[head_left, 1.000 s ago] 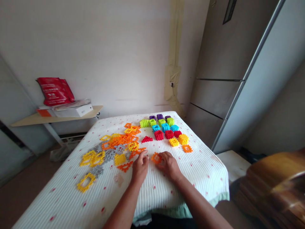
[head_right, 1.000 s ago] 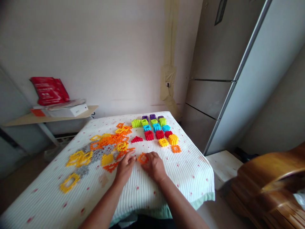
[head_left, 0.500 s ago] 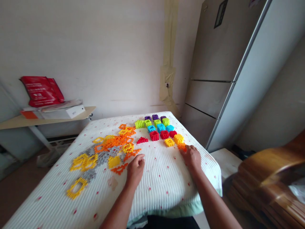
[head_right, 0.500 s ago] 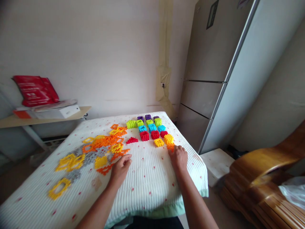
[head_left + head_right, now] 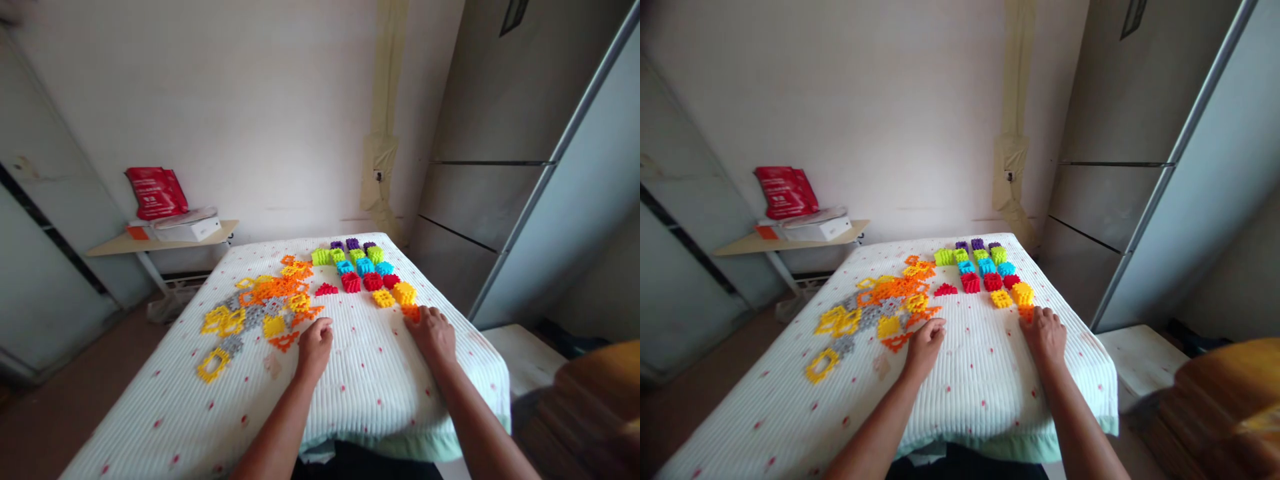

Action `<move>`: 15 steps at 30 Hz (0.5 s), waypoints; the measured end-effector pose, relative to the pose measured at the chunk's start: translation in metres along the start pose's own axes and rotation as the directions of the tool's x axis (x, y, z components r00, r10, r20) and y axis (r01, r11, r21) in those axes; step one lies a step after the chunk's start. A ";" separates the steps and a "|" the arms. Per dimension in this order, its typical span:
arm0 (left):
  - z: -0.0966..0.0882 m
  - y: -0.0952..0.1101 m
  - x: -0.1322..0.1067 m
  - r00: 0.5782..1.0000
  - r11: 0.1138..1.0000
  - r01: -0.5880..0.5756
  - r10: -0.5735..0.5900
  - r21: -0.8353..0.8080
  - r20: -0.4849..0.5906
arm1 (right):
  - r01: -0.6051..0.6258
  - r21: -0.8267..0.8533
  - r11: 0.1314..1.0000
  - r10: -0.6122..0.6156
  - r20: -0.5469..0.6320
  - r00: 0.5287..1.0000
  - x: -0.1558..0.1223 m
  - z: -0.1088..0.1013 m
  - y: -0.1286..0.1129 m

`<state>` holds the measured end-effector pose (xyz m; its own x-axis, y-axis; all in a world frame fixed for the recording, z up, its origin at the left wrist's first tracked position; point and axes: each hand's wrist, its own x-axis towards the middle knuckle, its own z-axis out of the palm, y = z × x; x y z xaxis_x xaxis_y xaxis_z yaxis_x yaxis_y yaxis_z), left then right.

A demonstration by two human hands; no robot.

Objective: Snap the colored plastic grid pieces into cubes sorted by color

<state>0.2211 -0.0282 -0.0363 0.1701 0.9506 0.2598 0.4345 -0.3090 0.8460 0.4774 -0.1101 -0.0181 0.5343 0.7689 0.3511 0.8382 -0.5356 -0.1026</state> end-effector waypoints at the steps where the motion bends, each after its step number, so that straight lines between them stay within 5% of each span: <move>1: 0.000 0.000 -0.001 1.000 1.000 -0.007 0.007 -0.008 -0.004 | 0.003 0.013 1.000 -0.003 -0.021 1.000 0.000 0.001 0.001; 5: -0.006 0.003 -0.001 0.994 0.994 -0.108 0.107 -0.025 -0.032 | 0.072 0.092 0.993 -0.058 -0.149 0.987 -0.001 0.002 0.004; 8: -0.026 0.000 0.014 0.980 0.974 -0.172 0.184 0.145 -0.072 | 0.178 0.146 0.973 -0.150 -0.187 0.971 -0.003 0.006 0.004; 11: -0.062 -0.011 0.043 0.978 0.897 -0.036 0.122 0.441 -0.168 | 0.242 0.173 0.955 -0.211 -0.179 0.961 -0.004 0.009 0.003; 15: -0.109 -0.034 0.086 0.966 0.838 0.136 0.006 0.528 -0.257 | 0.254 0.165 0.953 -0.229 -0.155 0.961 -0.004 0.011 0.003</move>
<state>0.1243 0.0677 0.0085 -0.0606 0.9249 0.3754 0.8543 -0.1464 0.4987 0.4785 -0.1109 -0.0300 0.3045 0.8076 0.5049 0.9525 -0.2578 -0.1621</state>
